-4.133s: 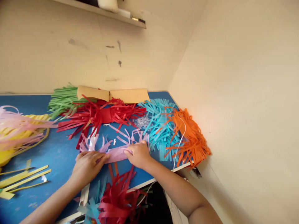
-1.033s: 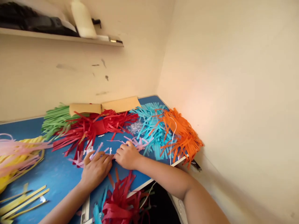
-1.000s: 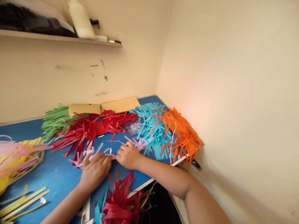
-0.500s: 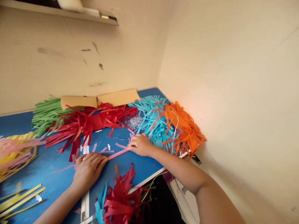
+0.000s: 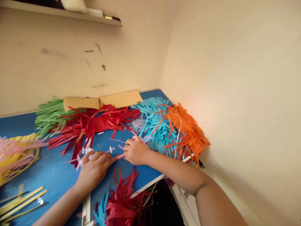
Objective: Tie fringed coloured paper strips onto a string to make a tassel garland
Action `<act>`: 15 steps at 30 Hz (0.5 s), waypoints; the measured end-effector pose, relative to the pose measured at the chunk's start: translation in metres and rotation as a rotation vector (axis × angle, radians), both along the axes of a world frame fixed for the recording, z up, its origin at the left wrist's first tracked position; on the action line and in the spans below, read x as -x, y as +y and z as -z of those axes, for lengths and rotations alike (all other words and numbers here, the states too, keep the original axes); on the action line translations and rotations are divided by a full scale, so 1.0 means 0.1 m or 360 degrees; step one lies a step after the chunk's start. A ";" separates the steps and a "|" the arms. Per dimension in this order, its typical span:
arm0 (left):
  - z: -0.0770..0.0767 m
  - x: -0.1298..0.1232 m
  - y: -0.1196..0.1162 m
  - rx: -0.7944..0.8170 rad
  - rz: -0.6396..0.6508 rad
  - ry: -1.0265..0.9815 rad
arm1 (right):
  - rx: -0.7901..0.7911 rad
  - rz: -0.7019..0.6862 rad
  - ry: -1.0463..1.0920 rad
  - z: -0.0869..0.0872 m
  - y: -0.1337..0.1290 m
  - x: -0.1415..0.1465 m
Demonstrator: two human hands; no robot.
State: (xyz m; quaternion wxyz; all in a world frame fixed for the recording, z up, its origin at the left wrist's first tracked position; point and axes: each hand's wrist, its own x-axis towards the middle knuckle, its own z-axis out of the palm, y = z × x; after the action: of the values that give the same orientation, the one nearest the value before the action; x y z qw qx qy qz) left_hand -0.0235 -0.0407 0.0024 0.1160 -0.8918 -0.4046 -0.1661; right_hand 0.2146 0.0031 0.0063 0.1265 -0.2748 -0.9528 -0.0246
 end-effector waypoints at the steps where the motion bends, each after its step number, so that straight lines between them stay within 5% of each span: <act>1: 0.00 -0.02 -0.01 -0.0036 0.0039 -0.0001 | -0.0075 -0.0044 -0.0016 0.03 0.00 0.02; 4: -0.01 -0.08 -0.02 -0.0098 0.0040 -0.0064 | -0.0211 -0.0086 -0.0080 0.07 0.02 0.06; 10: 0.00 -0.17 0.01 -0.0188 -0.0024 -0.0096 | -0.0071 0.0121 0.0042 0.02 -0.04 0.20; 15: 0.07 -0.10 -0.07 -0.0160 -0.0038 -0.0119 | -0.0253 0.0083 0.0075 0.18 -0.14 0.23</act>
State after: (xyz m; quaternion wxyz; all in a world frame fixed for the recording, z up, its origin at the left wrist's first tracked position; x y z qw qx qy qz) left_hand -0.0139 -0.0482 -0.0047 0.1475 -0.8731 -0.4104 -0.2181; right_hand 0.1914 -0.0108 -0.0122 0.1697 -0.2891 -0.9371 -0.0969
